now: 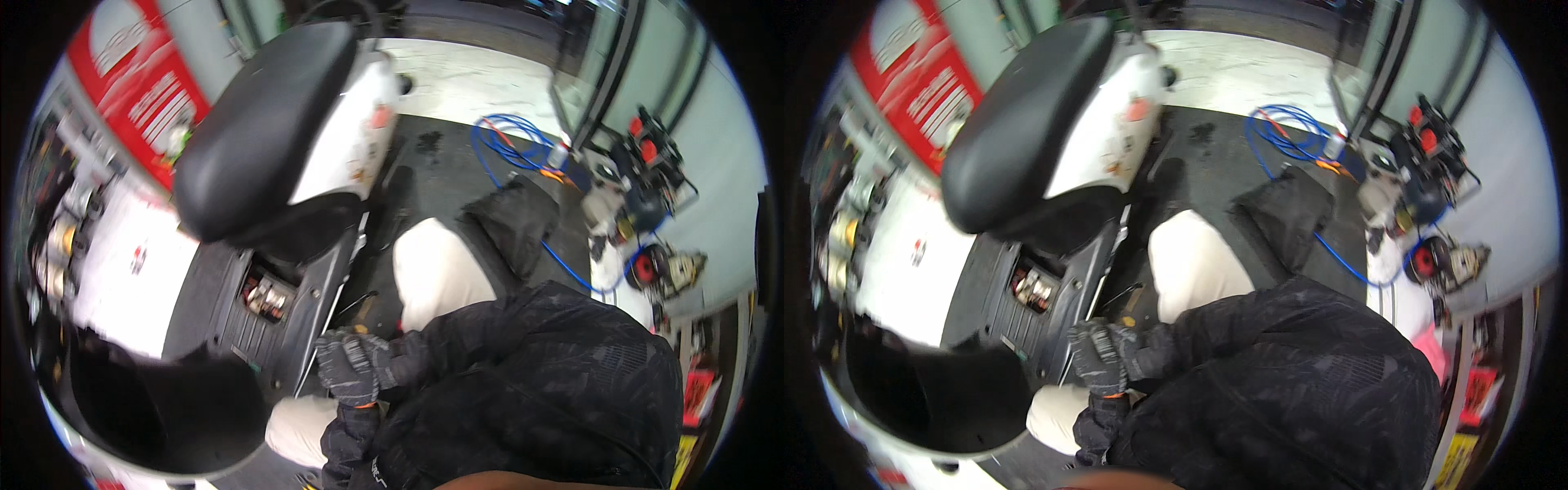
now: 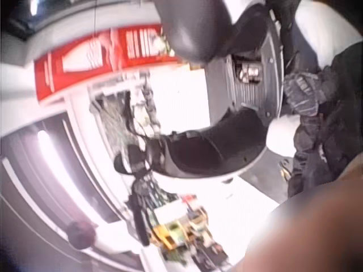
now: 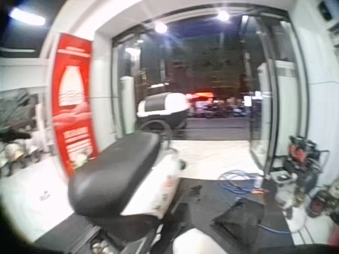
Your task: The person removes a floor panel from a white scooter, then uses a cordless drill to remove screws from the footwell area. The person manipulates wires and components inside the exposed compartment. The person continues to work on the scooter's internal components.
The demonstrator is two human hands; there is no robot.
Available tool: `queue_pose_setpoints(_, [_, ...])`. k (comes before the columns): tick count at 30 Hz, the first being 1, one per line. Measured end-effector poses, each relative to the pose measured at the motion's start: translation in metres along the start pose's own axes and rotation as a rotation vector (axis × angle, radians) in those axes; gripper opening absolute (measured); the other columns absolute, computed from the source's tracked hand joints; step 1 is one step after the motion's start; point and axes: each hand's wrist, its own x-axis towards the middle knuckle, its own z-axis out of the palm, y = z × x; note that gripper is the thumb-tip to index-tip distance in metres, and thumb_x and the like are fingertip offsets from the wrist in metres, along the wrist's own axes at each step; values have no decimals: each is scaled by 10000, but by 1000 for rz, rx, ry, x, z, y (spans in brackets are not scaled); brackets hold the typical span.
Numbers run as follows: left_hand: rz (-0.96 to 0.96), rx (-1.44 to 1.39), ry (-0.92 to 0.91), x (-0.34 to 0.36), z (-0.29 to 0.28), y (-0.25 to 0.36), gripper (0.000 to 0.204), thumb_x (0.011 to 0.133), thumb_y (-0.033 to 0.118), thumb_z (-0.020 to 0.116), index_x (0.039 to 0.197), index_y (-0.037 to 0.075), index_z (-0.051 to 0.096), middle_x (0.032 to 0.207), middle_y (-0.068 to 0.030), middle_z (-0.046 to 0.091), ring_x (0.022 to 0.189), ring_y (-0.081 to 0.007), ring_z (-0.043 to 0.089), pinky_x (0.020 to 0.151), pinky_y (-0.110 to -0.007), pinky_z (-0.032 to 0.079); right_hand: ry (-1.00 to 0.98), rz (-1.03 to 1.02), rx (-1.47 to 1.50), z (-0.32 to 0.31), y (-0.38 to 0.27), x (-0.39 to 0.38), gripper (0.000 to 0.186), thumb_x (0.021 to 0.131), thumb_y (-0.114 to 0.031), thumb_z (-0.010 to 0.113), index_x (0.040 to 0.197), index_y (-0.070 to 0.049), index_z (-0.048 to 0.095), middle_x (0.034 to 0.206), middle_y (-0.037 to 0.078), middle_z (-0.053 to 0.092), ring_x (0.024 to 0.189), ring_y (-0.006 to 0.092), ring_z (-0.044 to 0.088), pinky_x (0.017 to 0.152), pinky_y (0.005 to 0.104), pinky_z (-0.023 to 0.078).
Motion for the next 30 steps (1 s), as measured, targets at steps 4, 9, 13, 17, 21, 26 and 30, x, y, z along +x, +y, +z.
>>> queue_pose_setpoints(4, [-178, -297, -281, 46, -3, 25, 284, 1026, 178, 514, 1101, -50, 666, 1071, -201, 665, 1024, -361, 625, 947, -456, 479, -15, 65, 644, -8, -27, -11, 294, 975, -347, 600, 1120, -94, 635, 990, 78, 637, 797, 188, 602, 706, 316, 533])
queue_pose_setpoints(9, [199, -125, -386, 78, 12, 69, 479, 987, 232, 549, 1360, -67, 524, 1376, -278, 529, 1318, -458, 474, 1095, -533, 391, 11, -148, 1113, -51, -79, -16, 304, 991, -411, 583, 1047, -117, 637, 877, 46, 625, 684, 156, 573, 632, 299, 524])
queue_pose_setpoints(13, [287, -276, -507, 78, 34, 86, 492, 950, 220, 592, 1367, -29, 517, 1388, -265, 516, 1294, -456, 494, 1102, -529, 383, 140, -342, 1227, -113, -133, -26, 334, 1003, -461, 568, 988, -135, 638, 786, 21, 616, 593, 130, 549, 572, 285, 518])
queue_pose_setpoints(17, [273, -317, -561, 79, 34, 63, 340, 933, 168, 602, 1227, 0, 636, 1261, -231, 604, 1182, -417, 571, 1022, -495, 452, 233, -477, 810, -191, -169, -52, 384, 987, -532, 574, 805, -195, 541, 636, -43, 469, 456, 118, 405, 423, 277, 358])
queue_pose_setpoints(21, [34, -328, -827, 87, 21, 10, 289, 934, 181, 623, 1162, 6, 656, 1053, -211, 674, 1019, -382, 653, 894, -460, 518, 371, -399, 709, -184, -166, -38, 353, 1002, -451, 585, 815, -153, 568, 703, 5, 562, 636, 174, 571, 535, 349, 487])
queue_pose_setpoints(26, [43, -29, -1066, 62, 3, -53, 365, 905, 297, 680, 1176, 53, 667, 1067, -190, 694, 969, -402, 662, 830, -476, 535, 160, 34, 499, -110, -108, 3, 373, 1018, -422, 570, 764, -151, 534, 611, 3, 503, 449, 151, 461, 372, 322, 351])
queue_pose_setpoints(30, [-223, -52, -880, 54, -33, -101, 284, 929, 229, 654, 1106, 8, 672, 948, -230, 689, 877, -401, 673, 773, -447, 529, -320, 288, 641, -98, -64, 36, 341, 1027, -426, 495, 862, -138, 573, 708, 6, 537, 577, 155, 509, 468, 321, 402])
